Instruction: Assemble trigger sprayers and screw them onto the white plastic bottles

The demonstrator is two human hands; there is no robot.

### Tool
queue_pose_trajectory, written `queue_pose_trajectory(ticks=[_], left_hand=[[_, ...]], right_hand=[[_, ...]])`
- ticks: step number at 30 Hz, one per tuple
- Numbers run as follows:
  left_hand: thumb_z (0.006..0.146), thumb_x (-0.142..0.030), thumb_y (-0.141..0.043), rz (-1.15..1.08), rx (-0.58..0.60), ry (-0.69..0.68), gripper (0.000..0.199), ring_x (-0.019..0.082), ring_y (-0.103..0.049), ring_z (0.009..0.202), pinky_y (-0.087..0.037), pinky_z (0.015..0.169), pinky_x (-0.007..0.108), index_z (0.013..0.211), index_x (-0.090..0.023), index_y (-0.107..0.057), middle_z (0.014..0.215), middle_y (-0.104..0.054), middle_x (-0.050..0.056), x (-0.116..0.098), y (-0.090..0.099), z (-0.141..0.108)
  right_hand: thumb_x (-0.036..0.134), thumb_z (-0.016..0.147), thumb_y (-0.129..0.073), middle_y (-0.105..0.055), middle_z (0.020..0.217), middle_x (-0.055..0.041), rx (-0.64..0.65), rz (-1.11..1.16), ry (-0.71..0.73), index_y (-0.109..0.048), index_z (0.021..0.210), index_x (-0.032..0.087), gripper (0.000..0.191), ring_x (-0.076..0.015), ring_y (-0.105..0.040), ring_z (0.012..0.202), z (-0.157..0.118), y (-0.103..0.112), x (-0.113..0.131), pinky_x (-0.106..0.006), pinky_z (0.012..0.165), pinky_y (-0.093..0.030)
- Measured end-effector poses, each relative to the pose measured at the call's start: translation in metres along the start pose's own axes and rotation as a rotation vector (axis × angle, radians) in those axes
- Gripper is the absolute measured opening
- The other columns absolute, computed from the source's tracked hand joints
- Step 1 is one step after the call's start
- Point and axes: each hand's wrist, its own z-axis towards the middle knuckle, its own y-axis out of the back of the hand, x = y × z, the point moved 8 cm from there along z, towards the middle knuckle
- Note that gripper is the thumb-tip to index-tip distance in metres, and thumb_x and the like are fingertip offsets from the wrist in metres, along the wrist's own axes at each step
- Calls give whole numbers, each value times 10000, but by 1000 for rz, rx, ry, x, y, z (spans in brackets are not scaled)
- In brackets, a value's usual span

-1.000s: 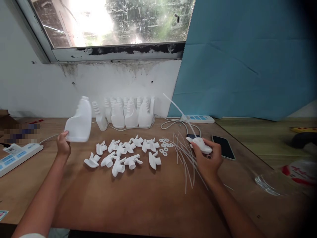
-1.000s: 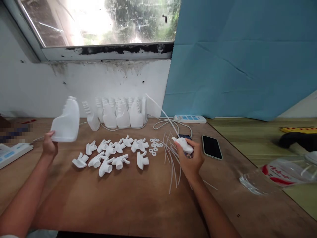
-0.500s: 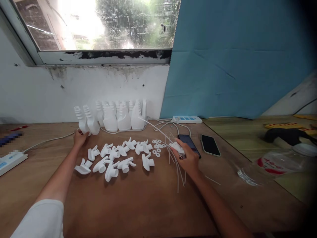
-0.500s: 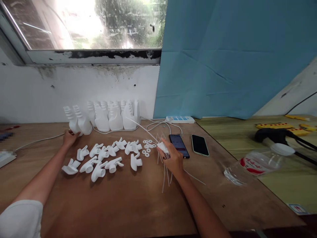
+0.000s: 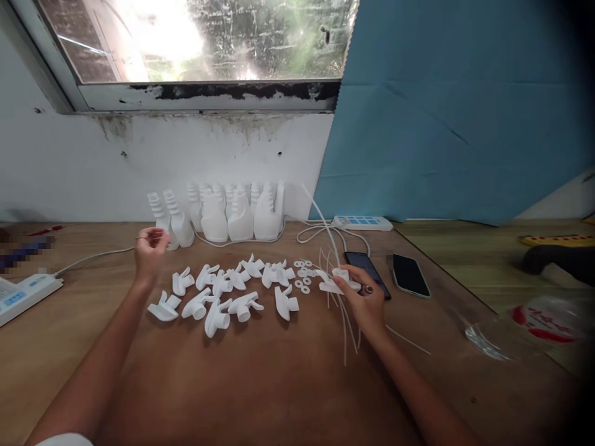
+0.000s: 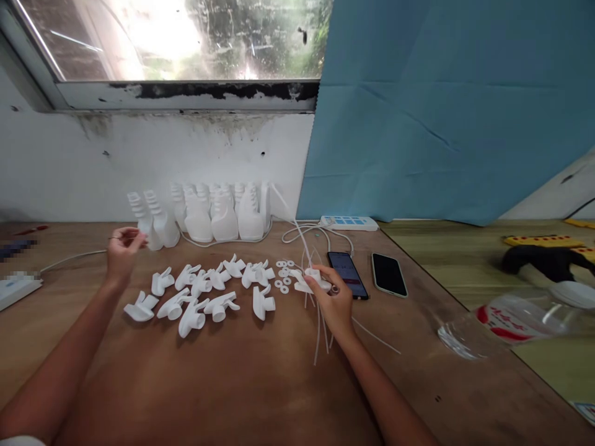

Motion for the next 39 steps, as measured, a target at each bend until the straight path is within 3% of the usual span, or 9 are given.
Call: queue_pose_trajectory(ticks=[2,6,8,11,16,22,27,33,39], left_hand=[[839,-415,-549,-270,184,87,265,166,-595,761,-486,750,337,981,-195,-507,843,-597,39,-40,-31,-40],[805,-445,-635,-707,1156,395,299,119,-567,594,-463,576,272,960,-200,-565,750,-612,27,-111,-138,-181],[752,-446,-704,-932,1391,555,426,107,-573,585,-464,544,253,1045,-187,-535,812,-606,30,-126,-164,-237],[693,-459,-759,-1170,1396,680,562,149,-635,687,-493,571,261,1105,-189,-489,973,-594,68,-124,-186,-272],[777,-549,-638,-1364,1221,744,517,208,-652,786,-520,689,335,1043,-117,-542,967,-610,129,-111,-191,-266],[781,-504,-661,-1376,1123,979,459,120,-603,619,-467,611,239,1040,-144,-541,779,-609,33,-101,-189,-264],[752,-289,-735,-1327,1240,1069,363,47,-494,483,-336,457,155,1014,-149,-525,661,-525,-35,-104,-188,-267],[671,-276,-791,-1291,1328,892,522,81,-560,503,-413,413,175,1099,-156,-517,830,-580,23,-117,-187,-257],[555,-243,-860,-1357,1467,874,560,78,-553,537,-428,427,171,1005,-132,-546,856,-593,42,-131,-192,-268]], right_hand=[[407,789,-649,-690,996,-73,124,236,-129,-616,1048,222,320,-179,-592,653,-5,-19,-4,-250,440,-418],[383,814,-624,-631,1060,-48,339,519,-340,-581,1035,240,267,-51,-388,459,-28,-55,1,-186,364,-325],[362,823,-625,-599,1093,-14,426,629,-417,-541,976,249,209,4,-271,405,-44,-70,6,-155,354,-296],[347,844,-617,-582,1095,12,554,766,-483,-478,925,253,186,34,-211,372,-67,-90,13,-123,329,-271],[360,858,-613,-583,1149,-56,806,806,-475,-463,929,242,204,-52,-536,495,-97,-114,25,-123,309,-342],[405,859,-609,-573,1223,-138,991,714,-363,-537,901,183,237,-67,-597,507,-102,-118,25,-158,364,-423],[379,912,-527,-638,1084,-118,938,587,-230,-647,824,156,268,-27,-512,397,-91,-108,27,-166,360,-401],[337,919,-518,-679,908,-88,836,402,2,-676,764,157,286,-51,-488,379,-77,-87,59,-195,376,-401],[352,920,-511,-684,749,-70,836,298,261,-679,702,166,332,-115,-568,497,-83,-71,95,-219,489,-465]])
